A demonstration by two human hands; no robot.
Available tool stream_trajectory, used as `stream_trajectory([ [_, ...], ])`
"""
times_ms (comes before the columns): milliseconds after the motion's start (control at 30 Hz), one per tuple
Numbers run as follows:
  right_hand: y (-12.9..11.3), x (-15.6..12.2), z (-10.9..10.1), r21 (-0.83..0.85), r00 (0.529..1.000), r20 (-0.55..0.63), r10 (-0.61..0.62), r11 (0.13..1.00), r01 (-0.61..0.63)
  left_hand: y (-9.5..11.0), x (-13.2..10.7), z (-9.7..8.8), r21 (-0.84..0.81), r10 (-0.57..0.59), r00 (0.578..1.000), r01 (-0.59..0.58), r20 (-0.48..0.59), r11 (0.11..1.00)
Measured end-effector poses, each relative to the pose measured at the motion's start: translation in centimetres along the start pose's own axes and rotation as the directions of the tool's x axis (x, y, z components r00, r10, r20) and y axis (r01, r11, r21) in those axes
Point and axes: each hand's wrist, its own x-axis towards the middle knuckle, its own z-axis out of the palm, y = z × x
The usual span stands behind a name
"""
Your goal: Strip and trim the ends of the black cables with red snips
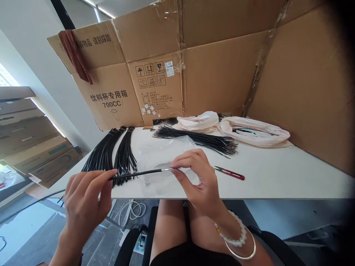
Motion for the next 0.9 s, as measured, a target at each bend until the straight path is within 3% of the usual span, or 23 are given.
stream_trajectory([
  [133,-0.1,0.0,0.0,-0.031,0.997,-0.048,-0.054,0.998,0.052,1.1,1.4,0.6,-0.119,-0.063,0.987,0.081,0.149,0.990],
  [233,-0.4,0.1,0.2,-0.045,0.996,-0.069,-0.064,0.997,0.061,3.0,2.2,1.1,-0.206,-0.101,0.976,0.141,0.195,0.968],
  [300,-0.6,0.1,0.3,-0.030,0.997,-0.060,-0.055,0.998,0.053,4.3,2.3,1.5,-0.234,-0.130,0.980,0.163,0.149,0.959],
  [467,-1.4,0.3,0.8,0.220,0.994,-0.029,0.106,0.971,-0.097,6.0,1.9,3.2,-0.240,-0.167,0.977,0.131,-0.133,0.962],
  [567,-1.7,0.6,1.2,0.357,0.986,-0.005,0.166,0.922,-0.153,6.3,2.0,3.6,-0.297,-0.203,0.968,0.152,-0.146,0.942],
  [700,-2.1,1.2,1.9,0.371,0.992,-0.014,0.125,0.922,-0.111,6.6,1.9,2.9,-0.430,-0.324,0.945,0.276,-0.041,0.860],
  [800,-2.1,1.5,2.4,0.371,0.994,-0.007,0.109,0.923,-0.099,6.6,1.7,2.1,-0.531,-0.372,0.919,0.383,0.133,0.756],
  [900,-1.6,1.6,2.9,0.365,0.990,0.020,0.138,0.921,-0.136,6.4,1.6,1.7,-0.621,-0.330,0.888,0.459,0.320,0.636],
])
